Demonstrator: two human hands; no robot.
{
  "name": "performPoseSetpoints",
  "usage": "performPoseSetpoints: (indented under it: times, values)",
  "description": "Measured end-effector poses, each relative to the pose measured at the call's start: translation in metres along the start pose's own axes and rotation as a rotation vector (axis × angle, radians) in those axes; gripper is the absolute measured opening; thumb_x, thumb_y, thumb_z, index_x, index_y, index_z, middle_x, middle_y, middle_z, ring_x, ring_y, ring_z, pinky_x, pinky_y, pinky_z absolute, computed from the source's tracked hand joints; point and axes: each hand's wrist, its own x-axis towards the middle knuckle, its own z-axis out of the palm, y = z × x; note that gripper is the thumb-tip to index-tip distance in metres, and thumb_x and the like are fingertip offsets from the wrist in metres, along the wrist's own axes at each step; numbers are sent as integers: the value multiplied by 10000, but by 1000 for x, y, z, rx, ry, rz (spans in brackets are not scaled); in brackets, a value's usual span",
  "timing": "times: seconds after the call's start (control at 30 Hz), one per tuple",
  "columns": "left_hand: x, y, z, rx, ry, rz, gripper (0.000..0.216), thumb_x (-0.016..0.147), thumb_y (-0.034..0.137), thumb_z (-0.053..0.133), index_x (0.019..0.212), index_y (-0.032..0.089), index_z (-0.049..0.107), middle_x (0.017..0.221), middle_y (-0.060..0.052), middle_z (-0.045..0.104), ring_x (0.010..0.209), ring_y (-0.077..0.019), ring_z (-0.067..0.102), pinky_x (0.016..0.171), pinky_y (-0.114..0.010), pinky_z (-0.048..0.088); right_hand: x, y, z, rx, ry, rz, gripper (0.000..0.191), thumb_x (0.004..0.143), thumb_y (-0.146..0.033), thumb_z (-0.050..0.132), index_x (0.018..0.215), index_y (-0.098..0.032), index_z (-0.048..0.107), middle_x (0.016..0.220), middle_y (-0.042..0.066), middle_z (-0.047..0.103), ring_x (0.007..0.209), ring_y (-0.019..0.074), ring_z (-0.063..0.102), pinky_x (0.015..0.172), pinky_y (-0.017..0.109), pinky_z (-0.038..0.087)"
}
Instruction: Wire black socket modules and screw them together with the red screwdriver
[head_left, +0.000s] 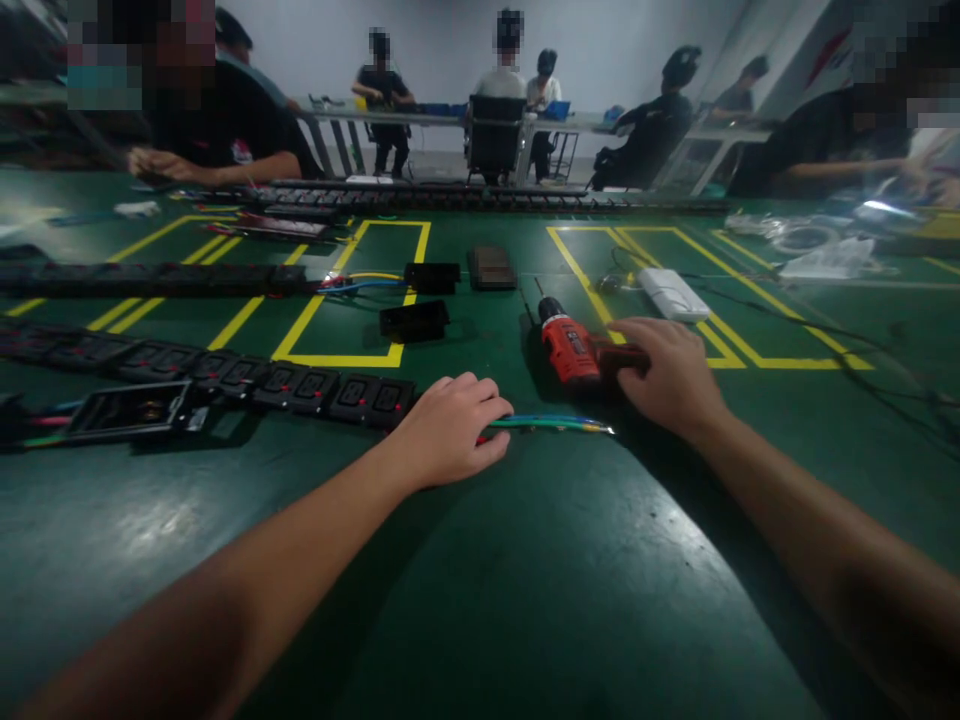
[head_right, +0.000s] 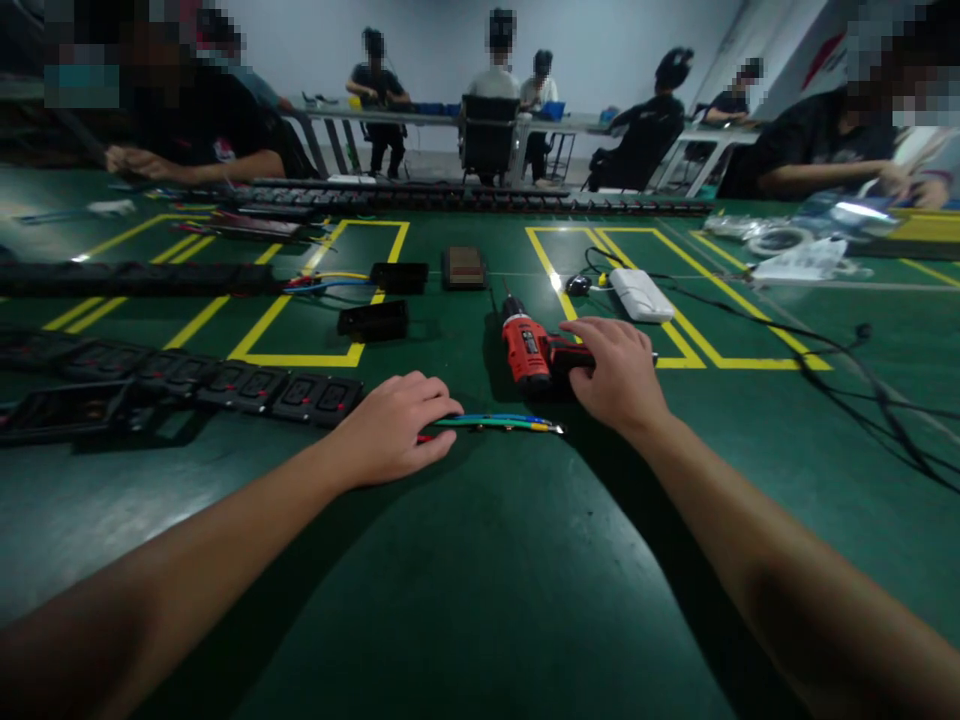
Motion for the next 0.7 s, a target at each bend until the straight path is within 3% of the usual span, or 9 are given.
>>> performPoseSetpoints:
  times: [0.07,0.13,0.2,0.3,0.37,0.7]
  values:
    - [0,0,-1,-9,4,-6,283,945,383,490,1104,214,654,1029,-60,619,971,-238,529,806,-395,424,3,-9,-18,79,72,27,444,755,-150,548,1186,-142,654,1228,160,658,1160,345,584,984,489,437]
    - [0,-1,0,-23,11,-10,287,963,380,468,1103,213,656,1030,-64,618,969,-238,527,801,-399,421,6,-23,-40,149,52,50,370,782,-190,553,1131,-172,673,1070,119,716,973,291,672,856,436,526]
    - [1,-2,2,-37,21,-27,277,977,352,449,1091,212,659,1028,-68,618,963,-235,525,792,-397,417,5,-42,-62,302,-164,41,312,778,-230,581,1070,-227,693,913,58,739,770,241,692,699,387,558]
    - [1,-2,5,-51,44,-71,237,969,301,463,1066,222,665,1011,-65,619,957,-237,521,782,-396,412,-4,-68,-78,314,-327,-122,269,777,-254,625,1030,-256,715,933,26,746,741,209,686,678,351,554]
    - [2,-2,6,-48,65,-107,228,965,304,473,1054,228,668,1001,-61,618,958,-242,519,785,-402,411,-14,-79,-76,291,-367,-160,259,783,-264,645,1034,-259,709,931,16,745,761,200,685,687,334,547]
    - [2,1,7,-39,68,-190,221,972,337,479,1038,243,668,1020,-40,629,974,-243,521,799,-397,399,-40,-93,-42,223,-355,-11,275,810,-308,662,1065,-207,679,917,38,705,775,202,659,679,334,503]
